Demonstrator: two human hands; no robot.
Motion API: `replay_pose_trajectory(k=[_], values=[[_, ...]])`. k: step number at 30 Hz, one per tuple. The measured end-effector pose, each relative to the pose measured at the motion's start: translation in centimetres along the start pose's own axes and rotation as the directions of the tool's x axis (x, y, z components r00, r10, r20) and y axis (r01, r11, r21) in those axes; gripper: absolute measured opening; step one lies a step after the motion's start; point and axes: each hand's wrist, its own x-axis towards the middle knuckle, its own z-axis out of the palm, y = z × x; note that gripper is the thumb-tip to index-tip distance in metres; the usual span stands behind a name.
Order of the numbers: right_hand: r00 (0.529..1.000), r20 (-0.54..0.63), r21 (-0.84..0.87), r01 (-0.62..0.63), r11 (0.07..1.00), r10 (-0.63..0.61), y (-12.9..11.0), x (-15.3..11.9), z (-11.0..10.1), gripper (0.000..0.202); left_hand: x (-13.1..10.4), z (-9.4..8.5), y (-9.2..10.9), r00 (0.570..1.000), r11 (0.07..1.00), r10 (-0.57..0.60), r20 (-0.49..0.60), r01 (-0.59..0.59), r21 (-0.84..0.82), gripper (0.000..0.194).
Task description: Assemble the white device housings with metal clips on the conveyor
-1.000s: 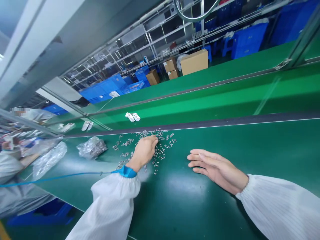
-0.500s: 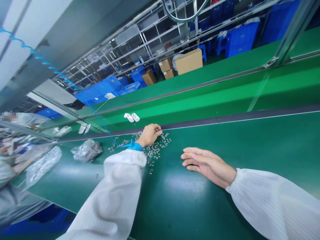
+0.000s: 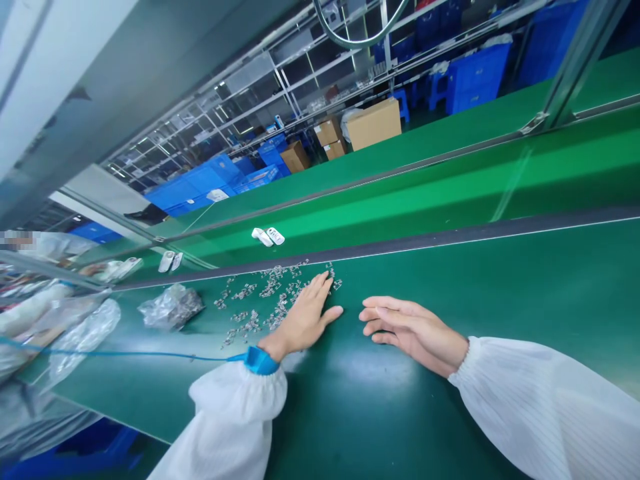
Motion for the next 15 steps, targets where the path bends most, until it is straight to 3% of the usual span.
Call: replay_pose_trajectory(k=[3, 5, 9, 15], values=[[1.0, -0.012, -0.004, 0.002, 1.0, -0.002, 0.0, -0.1, 0.1, 0.034, -0.8, 2.2, -0.2, 0.995, 0.998, -0.062, -0.08, 0.064, 0.022, 0.064], [1.0, -0.022, -0.007, 0.001, 1.0, -0.001, 0.0, -0.2, 0.2, 0.033, -1.0, 2.6, -0.6, 0.983, 0.992, -0.119, -0.142, 0.122, 0.013, 0.061], [1.0, -0.017, -0.02, 0.003, 1.0, -0.003, -0.1, -0.3, 0.2, 0.034, -1.0, 1.5, -1.1, 0.963, 0.987, -0.16, -0.215, 0.164, -0.002, 0.047], [0.999, -0.03, -0.026, 0.013, 1.0, -0.014, 0.0, -0.3, 0.0, 0.032, 1.1, 0.1, 0.0, 0.876, 0.952, -0.299, -0.378, 0.3, -0.057, 0.024]])
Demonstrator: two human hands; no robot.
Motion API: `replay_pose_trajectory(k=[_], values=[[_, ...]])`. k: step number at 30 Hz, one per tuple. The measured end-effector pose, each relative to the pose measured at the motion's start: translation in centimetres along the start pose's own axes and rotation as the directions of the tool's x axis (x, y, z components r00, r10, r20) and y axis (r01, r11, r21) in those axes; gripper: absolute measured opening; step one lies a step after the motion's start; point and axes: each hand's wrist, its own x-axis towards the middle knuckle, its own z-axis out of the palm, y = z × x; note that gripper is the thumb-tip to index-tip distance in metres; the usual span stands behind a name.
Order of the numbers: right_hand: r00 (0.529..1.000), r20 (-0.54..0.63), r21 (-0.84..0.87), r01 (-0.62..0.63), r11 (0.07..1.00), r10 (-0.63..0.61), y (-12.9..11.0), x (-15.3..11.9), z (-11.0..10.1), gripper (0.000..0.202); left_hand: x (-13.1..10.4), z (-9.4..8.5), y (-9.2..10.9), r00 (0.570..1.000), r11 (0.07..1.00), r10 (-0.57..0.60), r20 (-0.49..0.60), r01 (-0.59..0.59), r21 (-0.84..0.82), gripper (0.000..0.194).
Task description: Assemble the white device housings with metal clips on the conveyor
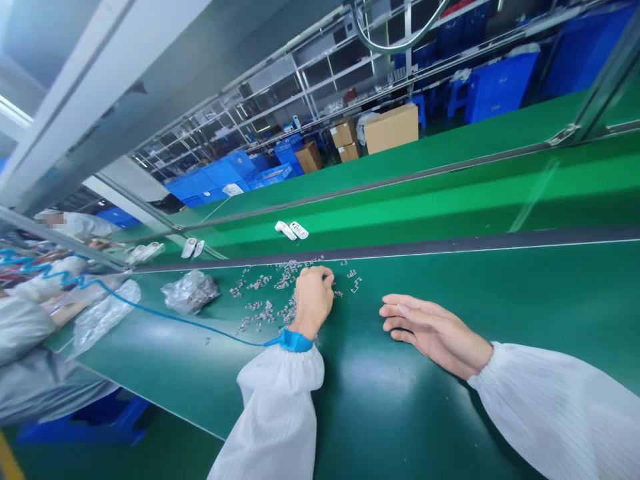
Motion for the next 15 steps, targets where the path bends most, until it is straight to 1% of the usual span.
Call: replay_pose_trajectory(k=[2, 4, 6, 8, 10, 13, 15], values=[[1.0, -0.001, -0.003, 0.0, 1.0, 0.0, 0.0, 0.0, 0.0, 0.031, 0.6, 0.6, 1.2, 1.0, 0.999, -0.007, -0.002, 0.007, -0.034, 0.019], [1.0, -0.005, -0.003, 0.001, 1.0, -0.001, 0.0, 0.1, 0.1, 0.03, 0.9, 1.2, 2.1, 1.0, 0.996, 0.016, 0.023, -0.014, -0.085, 0.017], [1.0, -0.014, 0.0, 0.002, 1.0, -0.002, -0.1, 0.2, 0.2, 0.029, 0.9, 1.4, 2.3, 0.999, 0.991, 0.036, 0.04, -0.031, -0.129, 0.017], [1.0, -0.019, 0.003, -0.001, 1.0, 0.001, -0.2, 0.2, 0.3, 0.029, 0.8, 1.0, 1.5, 0.999, 0.99, 0.021, 0.028, -0.017, -0.137, 0.019], [1.0, -0.008, 0.003, -0.006, 1.0, 0.006, -0.2, 0.2, 0.3, 0.03, 0.8, 0.1, -0.2, 0.999, 0.992, -0.016, 0.027, 0.02, -0.123, 0.017], [1.0, 0.012, 0.001, -0.012, 1.0, 0.012, -0.2, 0.1, 0.0, 0.03, 1.2, -1.1, -2.8, 0.995, 0.99, -0.03, 0.096, 0.043, -0.138, 0.013], [1.0, 0.01, -0.003, -0.014, 1.0, 0.014, -0.2, 0.0, -0.1, 0.031, 1.7, -1.5, -3.5, 0.992, 0.983, -0.005, 0.123, 0.027, -0.179, 0.013]])
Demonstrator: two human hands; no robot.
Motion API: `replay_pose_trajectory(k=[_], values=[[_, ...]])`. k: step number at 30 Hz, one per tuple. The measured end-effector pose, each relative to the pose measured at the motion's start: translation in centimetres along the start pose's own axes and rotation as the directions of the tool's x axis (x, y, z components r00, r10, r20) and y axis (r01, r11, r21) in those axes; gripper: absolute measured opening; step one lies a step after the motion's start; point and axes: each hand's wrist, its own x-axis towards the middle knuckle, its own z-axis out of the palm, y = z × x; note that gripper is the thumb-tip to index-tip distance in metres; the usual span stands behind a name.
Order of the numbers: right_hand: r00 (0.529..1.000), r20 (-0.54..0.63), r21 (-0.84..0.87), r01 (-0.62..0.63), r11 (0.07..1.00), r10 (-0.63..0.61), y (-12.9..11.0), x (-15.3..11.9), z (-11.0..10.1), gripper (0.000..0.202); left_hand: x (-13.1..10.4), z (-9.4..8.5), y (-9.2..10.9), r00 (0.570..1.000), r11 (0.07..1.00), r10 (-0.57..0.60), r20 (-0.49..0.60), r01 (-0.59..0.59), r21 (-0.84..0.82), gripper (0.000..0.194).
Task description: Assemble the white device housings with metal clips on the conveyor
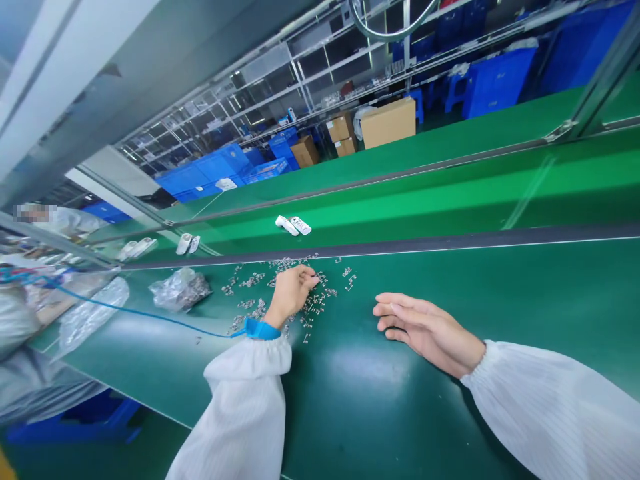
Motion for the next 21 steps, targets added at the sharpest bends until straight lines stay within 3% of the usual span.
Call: replay_pose_trajectory(k=[3, 6, 11, 16, 18, 21], values=[[1.0, -0.008, -0.004, -0.002, 1.0, 0.002, 0.1, 0.1, -0.1, 0.031, 0.3, 0.4, 1.0, 0.998, 0.997, 0.06, -0.009, -0.06, -0.042, 0.017], [1.0, -0.016, 0.003, -0.003, 1.0, 0.003, 0.1, 0.3, 0.1, 0.029, -0.2, 2.0, 3.3, 0.99, 0.989, 0.138, -0.038, -0.139, -0.039, 0.016], [0.999, -0.048, 0.0, 0.005, 1.0, -0.005, -0.4, 0.1, 0.1, 0.029, -1.9, 3.9, 5.8, 0.976, 0.977, 0.215, 0.021, -0.215, -0.012, 0.011], [0.995, -0.09, -0.009, 0.035, 0.999, -0.036, -1.6, -0.4, -0.6, 0.032, -0.8, 1.3, 4.4, 0.984, 0.988, 0.155, 0.09, -0.155, -0.015, 0.01], [0.993, -0.104, -0.01, 0.049, 0.999, -0.05, -2.1, -0.4, -0.9, 0.032, 1.4, -0.2, 3.1, 0.994, 0.998, 0.07, 0.081, -0.069, -0.014, 0.01], [0.991, -0.116, -0.011, 0.061, 0.998, -0.062, -2.4, -0.2, -1.3, 0.033, 6.5, -1.4, 1.0, 0.989, 0.988, -0.148, 0.017, 0.149, -0.032, 0.015]])
